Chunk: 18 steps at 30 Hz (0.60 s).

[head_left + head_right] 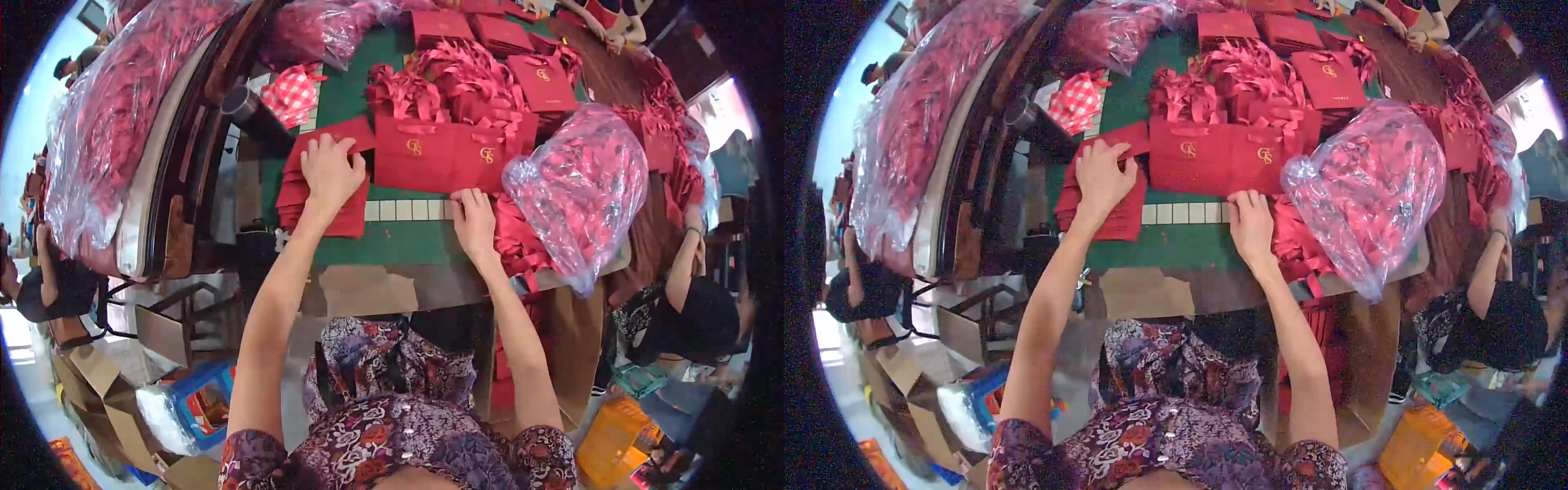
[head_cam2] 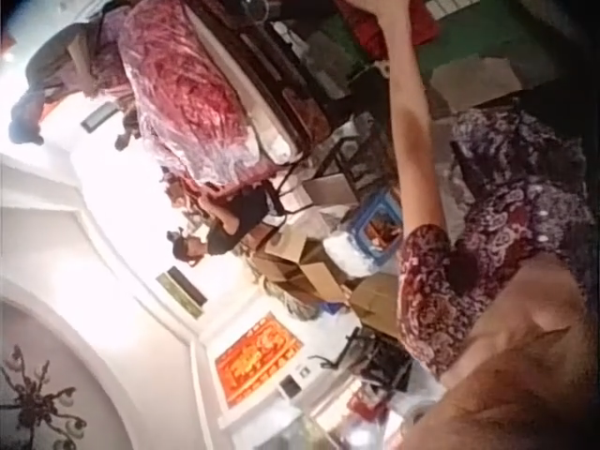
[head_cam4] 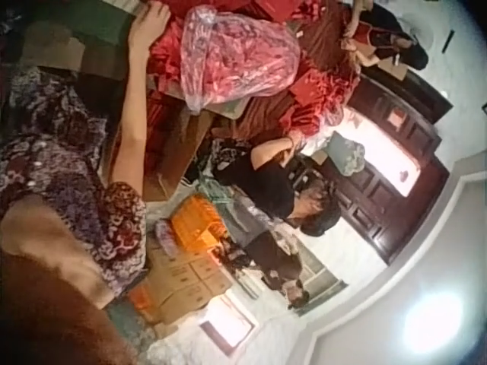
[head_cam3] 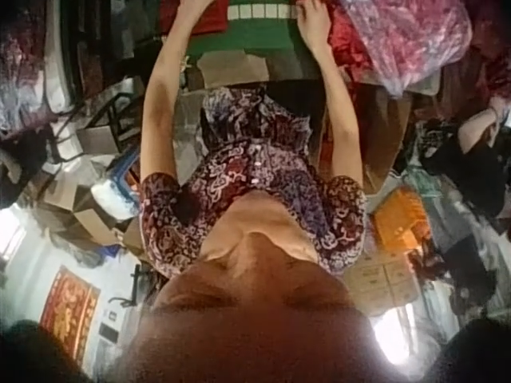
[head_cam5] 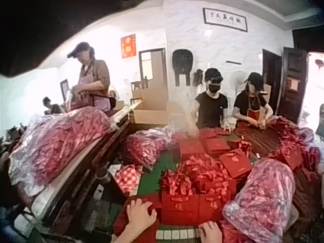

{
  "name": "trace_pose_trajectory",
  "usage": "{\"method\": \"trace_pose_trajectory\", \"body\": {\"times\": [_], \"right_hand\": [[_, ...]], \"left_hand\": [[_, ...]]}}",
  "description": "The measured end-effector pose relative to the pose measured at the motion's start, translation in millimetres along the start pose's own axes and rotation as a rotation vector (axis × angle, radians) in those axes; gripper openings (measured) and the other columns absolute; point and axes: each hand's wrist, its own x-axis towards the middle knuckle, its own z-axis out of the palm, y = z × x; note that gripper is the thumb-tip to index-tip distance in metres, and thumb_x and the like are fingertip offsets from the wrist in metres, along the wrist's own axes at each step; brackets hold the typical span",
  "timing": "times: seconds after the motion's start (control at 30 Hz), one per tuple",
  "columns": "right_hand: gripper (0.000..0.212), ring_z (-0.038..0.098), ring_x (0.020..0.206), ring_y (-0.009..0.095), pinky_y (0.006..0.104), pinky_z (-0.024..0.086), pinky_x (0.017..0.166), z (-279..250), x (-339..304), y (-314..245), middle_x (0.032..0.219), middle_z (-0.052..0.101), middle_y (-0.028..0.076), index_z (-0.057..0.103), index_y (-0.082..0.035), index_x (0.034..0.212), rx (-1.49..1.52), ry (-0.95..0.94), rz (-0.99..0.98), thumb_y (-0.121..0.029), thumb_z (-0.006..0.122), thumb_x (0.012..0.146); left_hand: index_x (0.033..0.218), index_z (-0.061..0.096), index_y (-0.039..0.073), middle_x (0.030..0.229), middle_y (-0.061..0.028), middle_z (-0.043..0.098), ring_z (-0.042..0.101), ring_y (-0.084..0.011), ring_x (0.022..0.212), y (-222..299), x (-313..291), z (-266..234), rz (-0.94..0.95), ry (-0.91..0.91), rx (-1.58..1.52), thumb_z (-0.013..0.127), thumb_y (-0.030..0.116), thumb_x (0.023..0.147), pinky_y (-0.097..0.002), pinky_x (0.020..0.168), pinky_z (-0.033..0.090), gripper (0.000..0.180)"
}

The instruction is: The person attaches ribbon handles to paper gift bags by hand.

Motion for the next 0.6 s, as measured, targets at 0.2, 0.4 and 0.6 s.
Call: {"method": "trace_pose_trajectory", "body": {"times": [0.2,0.4,0.6], "right_hand": [[0.008,0.057,0.088,0.035,0.0441,0.047,0.077,-3,-4,0,0.091,0.059,0.013,0.060,-0.005,0.094,0.079,-0.033,0.001,-0.003,0.062,0.086],[0.009,0.062,0.083,0.028,0.0354,0.048,0.075,-34,-1,-14,0.089,0.061,0.014,0.062,-0.001,0.099,0.454,-0.047,0.262,-0.003,0.061,0.090],[0.009,0.061,0.083,0.012,0.0262,0.048,0.074,-77,7,-62,0.091,0.064,0.006,0.063,0.000,0.100,0.600,-0.004,0.317,-0.005,0.063,0.093]], "left_hand": [[0.104,0.074,0.018,0.090,-0.0035,0.061,0.058,-0.0256,0.086,-4,-24,-31,0.193,0.351,-0.199,0.070,0.011,0.080,-0.0398,0.073,0.044,0.025],[0.102,0.077,0.017,0.086,-0.0027,0.063,0.057,-0.0247,0.075,55,-114,-84,0.397,0.360,-0.343,0.079,0.008,0.071,-0.0377,0.063,0.044,0.033],[0.118,0.071,0.018,0.094,0.0008,0.057,0.053,-0.0197,0.085,99,-220,-56,0.535,-0.088,-0.433,0.064,0.017,0.071,-0.0342,0.070,0.043,0.048]]}}
